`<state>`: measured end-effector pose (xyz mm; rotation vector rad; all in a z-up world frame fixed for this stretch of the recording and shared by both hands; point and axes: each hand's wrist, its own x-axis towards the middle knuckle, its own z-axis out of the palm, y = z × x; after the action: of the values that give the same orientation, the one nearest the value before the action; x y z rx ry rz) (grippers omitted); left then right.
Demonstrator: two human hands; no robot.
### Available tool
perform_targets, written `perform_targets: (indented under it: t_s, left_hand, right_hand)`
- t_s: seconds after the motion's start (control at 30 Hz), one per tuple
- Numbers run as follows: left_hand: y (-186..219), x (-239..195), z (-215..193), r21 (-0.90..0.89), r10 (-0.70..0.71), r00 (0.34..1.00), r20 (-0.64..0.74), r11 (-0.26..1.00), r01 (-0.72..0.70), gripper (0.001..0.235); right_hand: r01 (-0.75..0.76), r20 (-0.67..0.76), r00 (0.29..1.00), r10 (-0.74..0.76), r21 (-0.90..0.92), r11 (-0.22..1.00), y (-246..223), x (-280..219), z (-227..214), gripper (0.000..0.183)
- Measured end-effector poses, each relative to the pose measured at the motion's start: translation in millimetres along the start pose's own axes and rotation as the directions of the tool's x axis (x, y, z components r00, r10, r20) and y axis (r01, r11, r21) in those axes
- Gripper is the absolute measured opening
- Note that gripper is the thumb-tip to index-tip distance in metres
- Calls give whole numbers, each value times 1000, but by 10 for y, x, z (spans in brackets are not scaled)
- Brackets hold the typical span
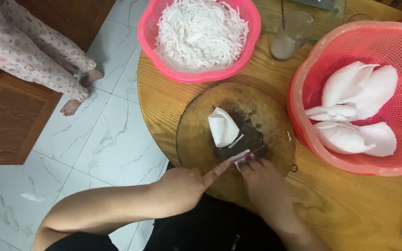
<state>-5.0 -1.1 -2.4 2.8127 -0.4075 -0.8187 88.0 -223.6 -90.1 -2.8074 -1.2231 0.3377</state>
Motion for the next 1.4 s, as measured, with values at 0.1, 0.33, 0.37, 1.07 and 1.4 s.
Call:
perform_targets:
  t_s: [0.1, 0.33, 0.37, 1.07, 1.4]
  left_hand:
    - [-25, -1, 60, -12, 15, 1000, -6, 1000, -15, 98]
    - [12, 40, 24, -55, -20, 998, 61, 998, 23, 98]
    - [20, 66, 36, -15, -18, 999, 45, 1000, 19, 101]
    - [71, -38, -166, -59, -45, 987, 155, 997, 55, 101]
    - [137, 53, -447, -145, -84, 953, 290, 981, 130, 103]
  right_hand:
    - [67, -92, 993, -72, -52, 996, -16, 5, -67, 34]
    - [21, -66, 998, -21, 0, 1000, -8, -5, -18, 40]
    - [19, -46, 999, -19, -4, 1000, -13, -7, -37, 41]
    - [-7, -35, 999, 7, 0, 1000, -66, -7, -103, 37]
    - [102, -228, 969, -98, 4, 995, 40, -18, 94, 40]
